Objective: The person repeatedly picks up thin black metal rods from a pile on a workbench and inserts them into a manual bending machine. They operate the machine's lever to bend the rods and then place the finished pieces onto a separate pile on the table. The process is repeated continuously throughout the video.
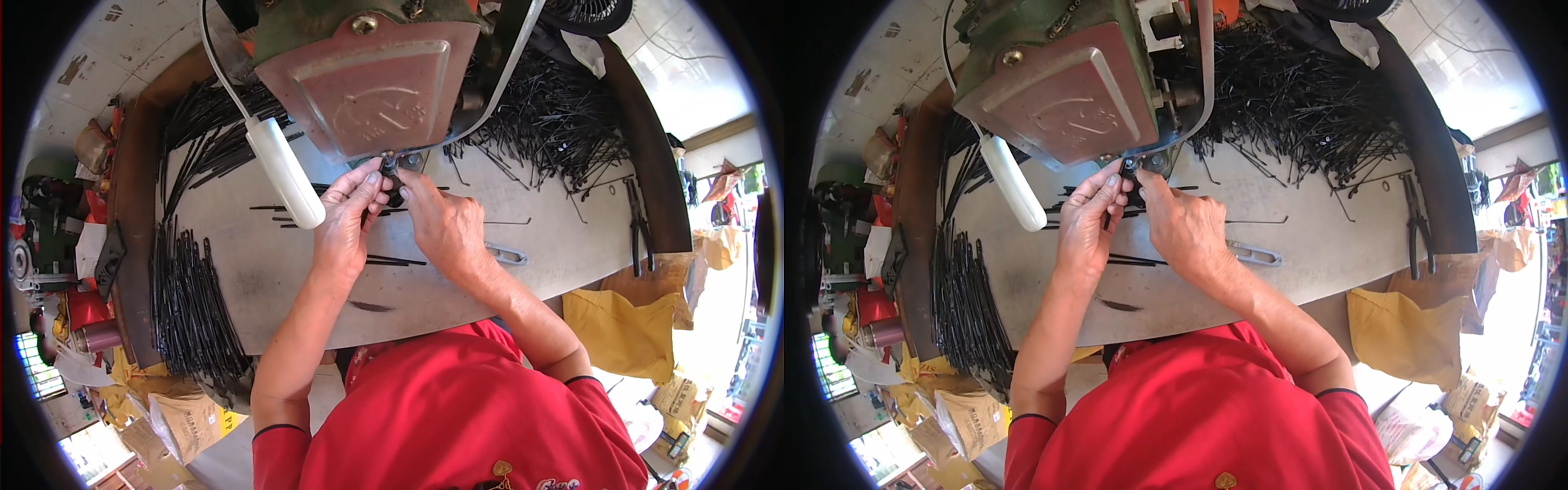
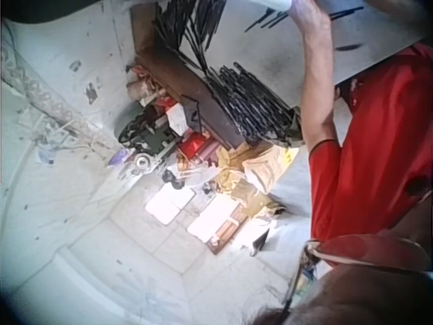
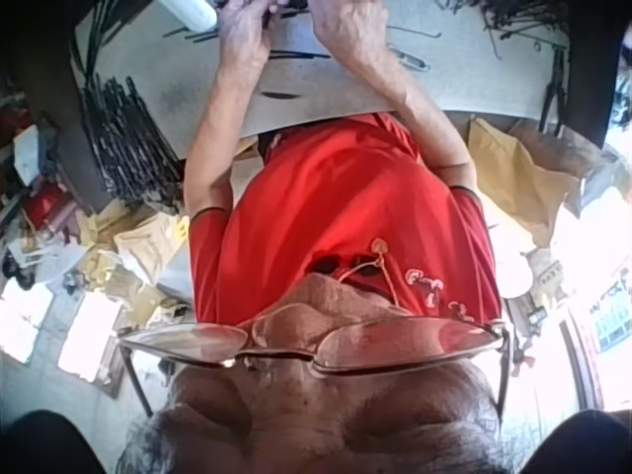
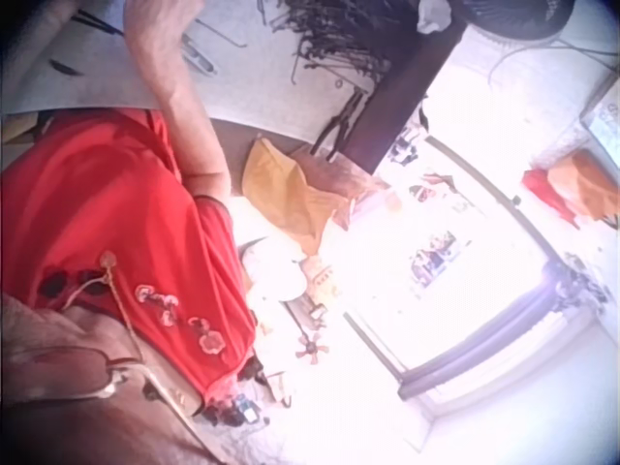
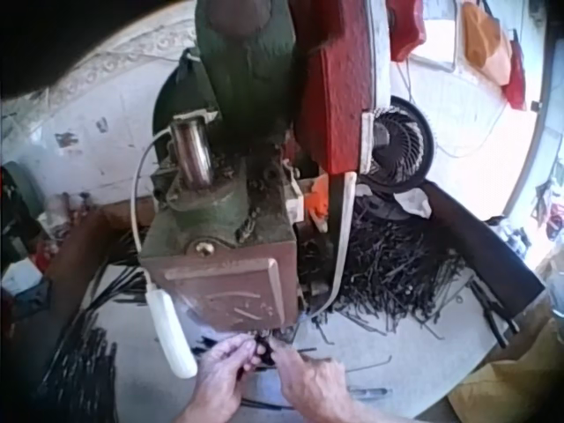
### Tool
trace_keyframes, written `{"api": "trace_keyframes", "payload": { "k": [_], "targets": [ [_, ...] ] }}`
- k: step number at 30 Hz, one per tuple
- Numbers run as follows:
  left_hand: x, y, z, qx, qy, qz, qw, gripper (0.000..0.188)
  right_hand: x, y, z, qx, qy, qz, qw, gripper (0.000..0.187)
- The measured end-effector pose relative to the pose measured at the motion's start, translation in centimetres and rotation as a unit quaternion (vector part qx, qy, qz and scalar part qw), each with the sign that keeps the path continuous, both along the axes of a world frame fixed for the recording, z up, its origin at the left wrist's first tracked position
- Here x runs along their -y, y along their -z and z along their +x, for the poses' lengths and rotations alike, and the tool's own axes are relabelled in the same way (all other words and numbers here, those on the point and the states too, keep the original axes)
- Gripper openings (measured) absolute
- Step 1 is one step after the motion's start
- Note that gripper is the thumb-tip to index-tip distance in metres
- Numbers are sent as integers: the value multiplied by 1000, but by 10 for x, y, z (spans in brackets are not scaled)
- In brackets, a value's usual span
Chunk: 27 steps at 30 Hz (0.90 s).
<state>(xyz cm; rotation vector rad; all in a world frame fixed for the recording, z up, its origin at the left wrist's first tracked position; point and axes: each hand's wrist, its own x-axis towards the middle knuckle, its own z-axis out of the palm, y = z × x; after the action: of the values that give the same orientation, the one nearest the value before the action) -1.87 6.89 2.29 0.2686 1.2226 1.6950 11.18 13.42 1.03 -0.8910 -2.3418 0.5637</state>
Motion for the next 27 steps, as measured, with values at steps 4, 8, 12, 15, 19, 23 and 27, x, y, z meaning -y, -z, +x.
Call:
{"api": "trace_keyframes", "payload": {
  "k": [4,8,12,15,19,23,27],
  "targets": [
    [0,1,6,45,-20,6,999,24,2,7,0,-11,-1,-13,1000,31],
    [1,2,11,37,-37,7,999,25,5,3,1,3,5,-11,1000,39],
    [0,1,12,19,-41,14,999,25,3,6,1,0,-1,-10,1000,46],
    [0,1,12,12,-41,16,999,25,4,3,2,9,1,-6,1000,49],
    [-1,1,11,-8,-35,24,999,25,3,3,1,5,-2,1,1000,49],
    [-1,0,11,-8,-37,10,999,24,1,1,0,20,5,-9,1000,43],
    [1,-9,2,-241,27,-63,968,21,-6,-10,1,88,-14,-15,996,30]
  ]
}}
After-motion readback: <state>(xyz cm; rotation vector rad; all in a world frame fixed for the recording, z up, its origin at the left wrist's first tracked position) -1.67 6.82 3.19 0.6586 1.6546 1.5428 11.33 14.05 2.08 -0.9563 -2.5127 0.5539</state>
